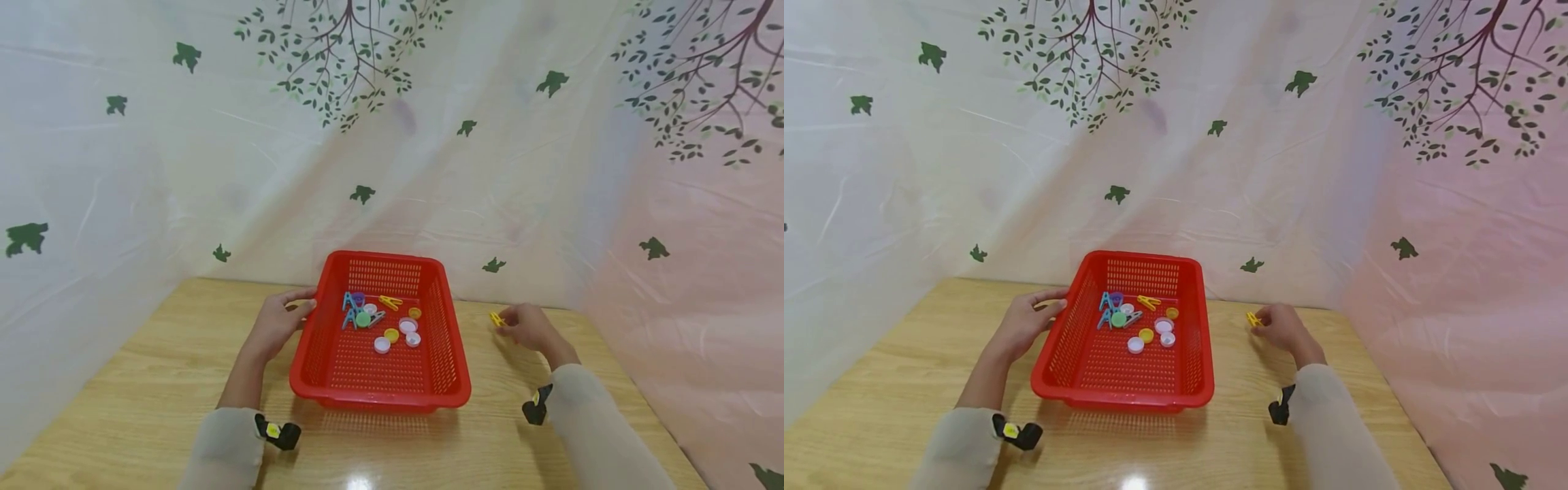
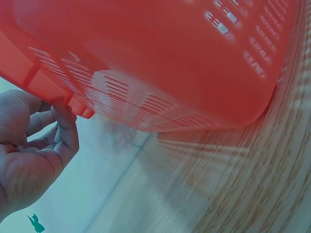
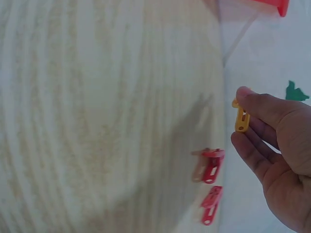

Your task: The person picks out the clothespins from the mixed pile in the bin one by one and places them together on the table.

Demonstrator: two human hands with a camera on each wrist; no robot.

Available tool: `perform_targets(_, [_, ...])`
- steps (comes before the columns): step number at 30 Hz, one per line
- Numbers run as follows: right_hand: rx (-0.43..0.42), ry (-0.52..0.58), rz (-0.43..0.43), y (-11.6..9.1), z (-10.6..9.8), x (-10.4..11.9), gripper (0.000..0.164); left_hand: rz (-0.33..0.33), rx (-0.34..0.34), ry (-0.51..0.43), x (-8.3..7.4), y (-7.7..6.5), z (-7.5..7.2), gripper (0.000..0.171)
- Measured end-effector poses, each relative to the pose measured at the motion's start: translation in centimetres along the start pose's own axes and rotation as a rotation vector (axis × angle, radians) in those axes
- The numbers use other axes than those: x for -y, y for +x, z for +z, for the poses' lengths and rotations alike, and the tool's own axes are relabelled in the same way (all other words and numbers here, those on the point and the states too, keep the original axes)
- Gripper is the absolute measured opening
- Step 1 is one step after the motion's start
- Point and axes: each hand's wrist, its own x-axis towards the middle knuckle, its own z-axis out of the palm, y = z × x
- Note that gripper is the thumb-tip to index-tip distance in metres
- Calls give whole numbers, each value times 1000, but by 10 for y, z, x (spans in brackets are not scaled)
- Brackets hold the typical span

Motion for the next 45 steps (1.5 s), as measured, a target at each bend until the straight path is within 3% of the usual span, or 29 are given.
perform_targets(4, [-58,-56,-18,-1,7,-8,34,1,3,-1,0,1,0,39])
perform_targets(10, [-80,-96,-2,0,12,-13,36,8,9,-1,-2,0,0,39])
perform_targets(17, [-40,-92,61,1,16,-9,29,7,10,-10,-2,-1,0,39])
perform_targets(22, [-4,-87,113,1,17,-10,34,5,13,-13,-2,-1,1,40])
perform_targets(26, [6,-92,83,1,15,-7,35,8,12,-14,-2,-1,0,40])
perform_targets(32, [28,-89,105,3,13,0,38,17,8,-10,1,-1,-2,39])
perform_targets(45, [22,-99,109,3,16,-6,34,8,6,-22,-1,1,-1,39])
